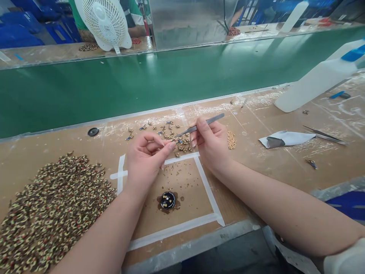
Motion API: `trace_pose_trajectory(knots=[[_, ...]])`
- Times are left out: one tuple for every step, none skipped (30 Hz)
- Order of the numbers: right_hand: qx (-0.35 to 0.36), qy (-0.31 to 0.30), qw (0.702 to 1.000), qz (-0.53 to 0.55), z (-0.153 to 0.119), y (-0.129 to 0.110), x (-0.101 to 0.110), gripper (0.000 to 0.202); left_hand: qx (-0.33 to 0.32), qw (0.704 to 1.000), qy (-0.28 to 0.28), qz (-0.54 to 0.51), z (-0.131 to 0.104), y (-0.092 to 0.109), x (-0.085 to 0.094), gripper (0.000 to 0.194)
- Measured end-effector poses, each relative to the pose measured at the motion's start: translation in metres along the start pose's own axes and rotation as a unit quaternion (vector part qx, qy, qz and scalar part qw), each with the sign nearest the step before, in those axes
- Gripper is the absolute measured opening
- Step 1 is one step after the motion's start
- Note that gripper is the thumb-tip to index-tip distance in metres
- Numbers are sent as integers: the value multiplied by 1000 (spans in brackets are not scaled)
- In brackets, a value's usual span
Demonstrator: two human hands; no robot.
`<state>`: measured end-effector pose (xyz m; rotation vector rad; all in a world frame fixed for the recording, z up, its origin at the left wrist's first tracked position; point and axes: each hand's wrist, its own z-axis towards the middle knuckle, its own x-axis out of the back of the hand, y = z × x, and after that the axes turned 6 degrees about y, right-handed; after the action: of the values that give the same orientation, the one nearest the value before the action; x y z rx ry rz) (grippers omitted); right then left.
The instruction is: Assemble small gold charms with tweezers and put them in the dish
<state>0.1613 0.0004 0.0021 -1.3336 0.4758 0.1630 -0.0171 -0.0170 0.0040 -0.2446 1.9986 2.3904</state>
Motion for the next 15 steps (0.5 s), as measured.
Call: trace_pose_trajectory(knots=[[1,0,1000,-4,0,0,0,46,1,1000,0,1,0,0,0,33],[2,1,1000,-11,1,0,0,46,1,1000,0,3,0,-1,1,33],[3,3,1000,-17,1,0,0,47,1,1000,1,4,0,-1,1,33],[3,4,1000,-21,1,0,0,47,1,1000,1,6,0,-1,1,33],[2,5,1000,-22,1,0,0,47,0,1000,2,7,0,-1,1,34],[2,6,1000,-21,1,0,0,46,-1,1000,3,8,0,-1,1,34],[1,5,1000,-18,1,0,0,46,-1,1000,5,7,0,0,0,33],[1,3,1000,-13,0,0,0,45,-1,1000,6,7,0,0,0,33],[1,0,1000,-6,0,0,0,44,-1,1000,7,6,0,1,-1,33],[1,-4,1000,-1,0,0,0,43,-1,1000,8,4,0,1,-1,33],[1,-6,1000,2,0,0,1,43,-1,1000,8,5,0,2,-1,33],[1,-7,1000,1,0,-1,1,43,-2,1000,8,5,0,2,-1,34],[-1,-6,1000,-4,0,-1,1,43,-2,1000,8,7,0,2,-2,34],[-2,-3,1000,-10,0,-1,1,44,-2,1000,8,9,0,3,-1,34],[-4,-2,1000,-16,0,-1,1,45,-1,1000,8,12,0,3,-1,34]])
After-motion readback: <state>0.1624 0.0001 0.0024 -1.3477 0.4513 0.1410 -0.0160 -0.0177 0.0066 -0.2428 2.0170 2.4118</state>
